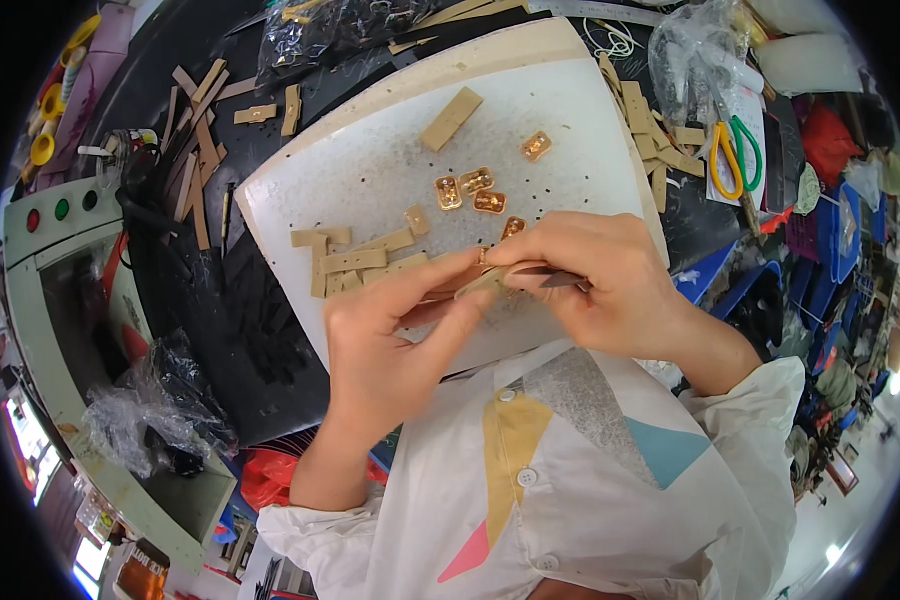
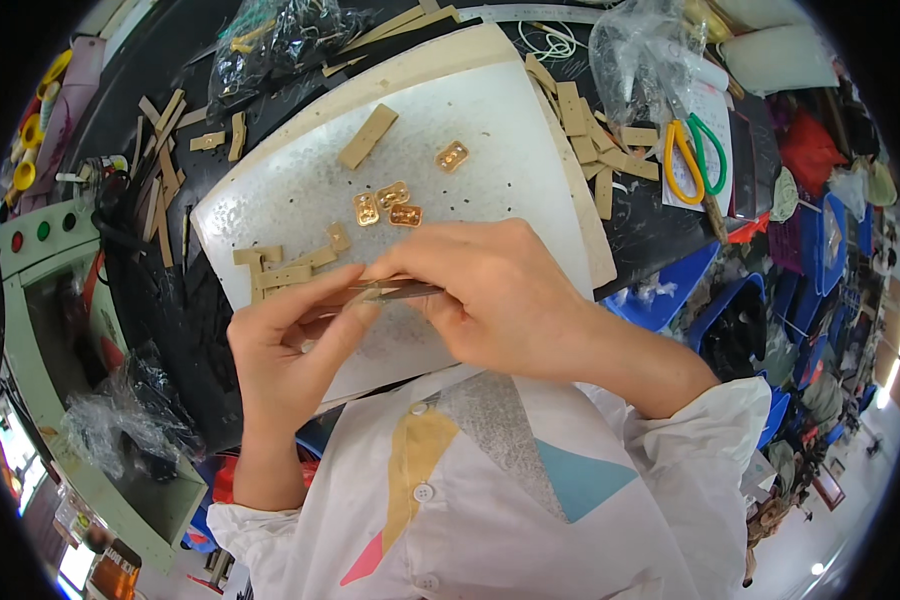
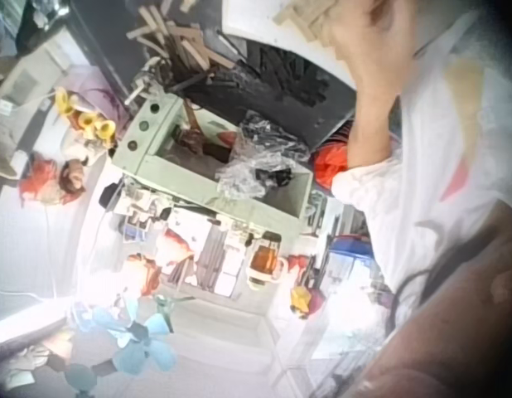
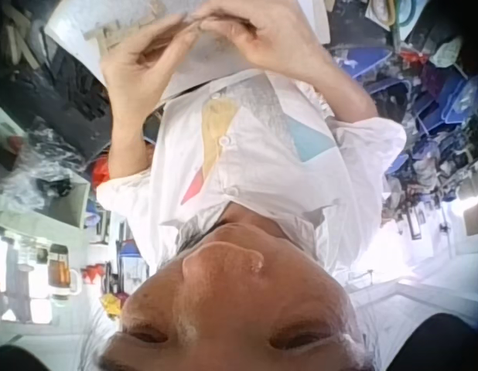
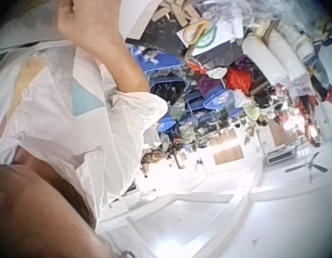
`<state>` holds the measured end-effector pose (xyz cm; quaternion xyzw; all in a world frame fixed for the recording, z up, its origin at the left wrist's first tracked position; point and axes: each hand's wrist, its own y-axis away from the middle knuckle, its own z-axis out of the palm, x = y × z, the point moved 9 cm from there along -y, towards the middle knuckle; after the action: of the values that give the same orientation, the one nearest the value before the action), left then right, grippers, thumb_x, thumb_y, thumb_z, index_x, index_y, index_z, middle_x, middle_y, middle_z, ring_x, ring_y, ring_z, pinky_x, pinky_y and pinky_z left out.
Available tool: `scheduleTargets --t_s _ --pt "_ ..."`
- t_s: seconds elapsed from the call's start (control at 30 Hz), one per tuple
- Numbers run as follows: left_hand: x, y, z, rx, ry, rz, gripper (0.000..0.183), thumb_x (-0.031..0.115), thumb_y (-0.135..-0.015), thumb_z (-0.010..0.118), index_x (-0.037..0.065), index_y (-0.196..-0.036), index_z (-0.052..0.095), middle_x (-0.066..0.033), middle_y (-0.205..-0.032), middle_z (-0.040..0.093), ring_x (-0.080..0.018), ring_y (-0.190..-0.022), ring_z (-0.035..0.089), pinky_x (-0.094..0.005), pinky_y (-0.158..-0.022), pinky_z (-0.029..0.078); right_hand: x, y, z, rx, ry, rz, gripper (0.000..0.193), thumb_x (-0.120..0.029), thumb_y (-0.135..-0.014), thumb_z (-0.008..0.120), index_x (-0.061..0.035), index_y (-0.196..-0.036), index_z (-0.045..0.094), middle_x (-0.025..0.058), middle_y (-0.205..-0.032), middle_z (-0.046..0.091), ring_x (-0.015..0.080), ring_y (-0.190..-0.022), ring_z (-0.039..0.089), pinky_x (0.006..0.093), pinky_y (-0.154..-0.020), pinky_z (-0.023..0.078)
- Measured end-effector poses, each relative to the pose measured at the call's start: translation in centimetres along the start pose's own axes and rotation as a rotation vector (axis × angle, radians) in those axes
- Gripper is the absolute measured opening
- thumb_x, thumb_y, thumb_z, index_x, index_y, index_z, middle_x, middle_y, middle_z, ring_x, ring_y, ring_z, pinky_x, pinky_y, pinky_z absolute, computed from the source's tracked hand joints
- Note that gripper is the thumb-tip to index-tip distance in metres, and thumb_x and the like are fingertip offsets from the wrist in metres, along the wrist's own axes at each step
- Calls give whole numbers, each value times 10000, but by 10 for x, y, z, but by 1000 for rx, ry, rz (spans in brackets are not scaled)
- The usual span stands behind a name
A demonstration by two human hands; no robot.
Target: The recorder uses clippers to trim and assemble small leather and metal shoe buckle components.
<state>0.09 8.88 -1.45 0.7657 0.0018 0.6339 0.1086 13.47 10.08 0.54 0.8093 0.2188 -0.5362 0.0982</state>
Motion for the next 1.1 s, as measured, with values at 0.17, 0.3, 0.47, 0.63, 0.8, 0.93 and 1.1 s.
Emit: scheduleTargets --t_s 0.17,0.3,0.47,0.63,0.8,0.93,1.1 --pt "-23 3 13 -177 152 -256 166 -12 -779 627 -70 -934 637 -126 -825 671 -121 -696 643 -215 -644 516 0 -4 1 -113 83 70 261 6 -732 620 -38 -975 534 129 -762 613 291 -662 614 344 -571 486" --pt "-34 0 13 -79 430 -357 156 -8 -818 588 -102 -942 604 -145 -855 661 -156 -745 653 -237 -673 526 -22 -6 -23 175 379 -33 295 -89 -754 668 -56 -1030 571 88 -717 605 252 -599 581 329 -550 467" --pt "-38 0 16 8 630 -444 162 -17 -819 583 -102 -956 593 -162 -902 651 -190 -778 656 -263 -707 544 -29 20 -11 292 419 -223 182 -67 -700 694 -6 -870 673 57 -736 595 180 -565 553 286 -482 456" --pt "-33 3 19 63 634 -406 187 -10 -822 598 -94 -989 592 -163 -921 646 -189 -783 654 -265 -716 546 -37 23 -7 338 588 -373 235 -22 -654 686 1 -888 667 56 -755 596 141 -541 548 239 -423 432" --pt "-31 7 20 151 614 -328 182 -16 -823 601 -96 -987 594 -158 -915 648 -183 -786 653 -267 -713 544 -23 20 -7 260 462 -214 213 -10 -666 670 -21 -877 652 78 -750 595 142 -521 547 230 -413 421" --pt "-18 14 9 208 322 -55 182 -52 -807 590 -86 -985 601 -168 -897 652 -197 -757 660 -273 -710 546 42 10 3 -75 -369 500 91 -66 -771 642 -37 -856 627 47 -702 602 89 -513 536 211 -396 376" --pt "16 14 -3 252 -252 377 242 -77 -750 649 -59 -990 625 -134 -890 662 -179 -741 650 -267 -672 532 46 13 -1 29 -443 392 199 -203 -837 628 -10 -887 629 -1 -671 597 21 -481 461 181 -428 331"
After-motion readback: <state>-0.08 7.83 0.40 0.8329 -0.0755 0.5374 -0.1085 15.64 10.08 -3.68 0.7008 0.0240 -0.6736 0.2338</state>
